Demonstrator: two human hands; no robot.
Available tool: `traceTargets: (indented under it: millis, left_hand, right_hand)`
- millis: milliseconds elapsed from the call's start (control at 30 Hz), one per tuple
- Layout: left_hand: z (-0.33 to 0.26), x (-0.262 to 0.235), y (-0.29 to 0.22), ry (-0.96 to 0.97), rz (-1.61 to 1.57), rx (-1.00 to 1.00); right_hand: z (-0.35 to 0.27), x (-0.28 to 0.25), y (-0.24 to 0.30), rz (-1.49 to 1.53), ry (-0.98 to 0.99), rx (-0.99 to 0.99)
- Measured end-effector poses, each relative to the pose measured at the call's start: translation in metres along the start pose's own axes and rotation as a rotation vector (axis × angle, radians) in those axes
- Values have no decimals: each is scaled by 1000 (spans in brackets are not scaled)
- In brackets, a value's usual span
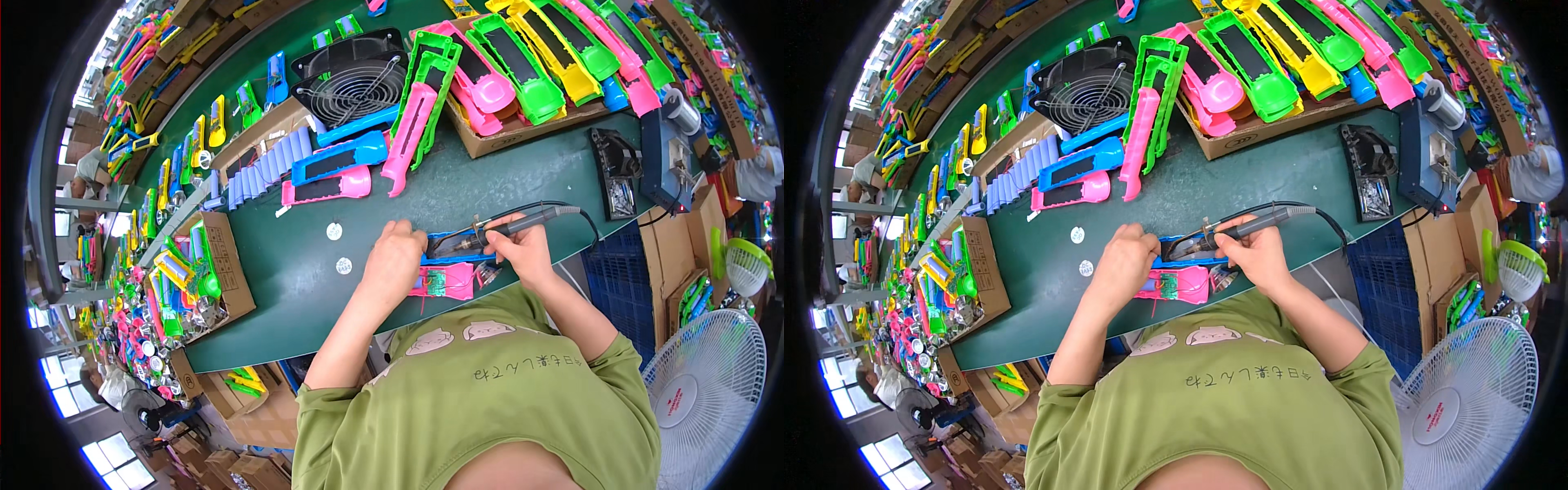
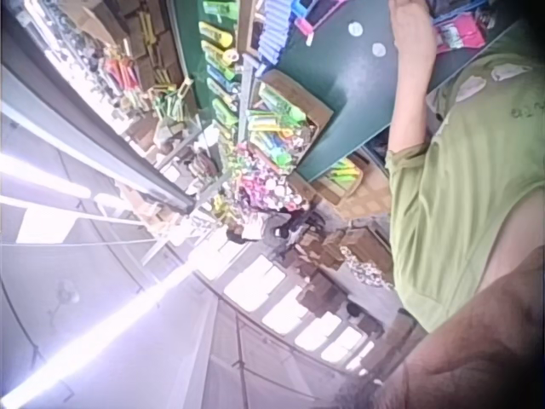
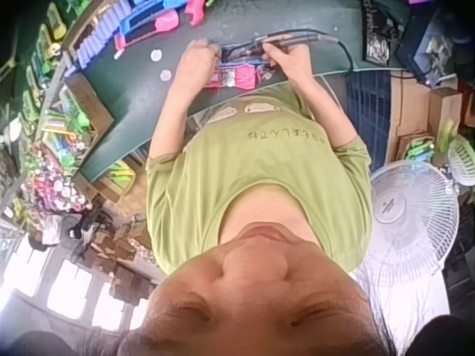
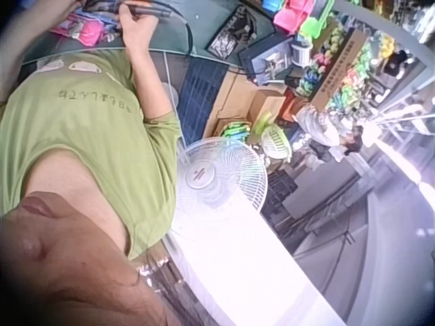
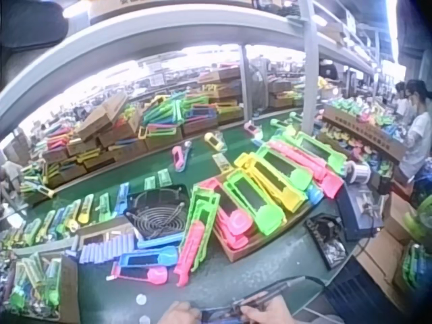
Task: The person assembles portable flashlights by soldering internal wiring connections onto circuit boards with a soldering iron, fitting the plastic casing parts together by hand, and placing the assembled flashlights onto the conveyor line.
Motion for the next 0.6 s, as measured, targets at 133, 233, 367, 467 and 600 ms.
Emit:
traceTargets:
  millis: [133,233,367,467,600]
  left_hand:
    - [0,0,-2,2,34,11]
    - [0,-1,-2,18,31,10]
    - [1,-1,-4,26,45,-5]
    - [3,-1,-4,15,52,-6]
    - [3,-3,-6,11,101,-3]
  right_hand:
    - [-1,0,2,-21,14,10]
    - [-2,-3,2,-13,35,4]
    - [-6,-11,5,98,-3,-92]
    - [-20,-15,15,104,-64,-269]
    - [-44,-27,28,-325,-108,-557]
Point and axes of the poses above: each hand's wrist, its own z-axis towards the middle knuckle, its own x-axis out of the palm, y = z × x, the point moved 5 cm from there along z, towards the middle knuckle
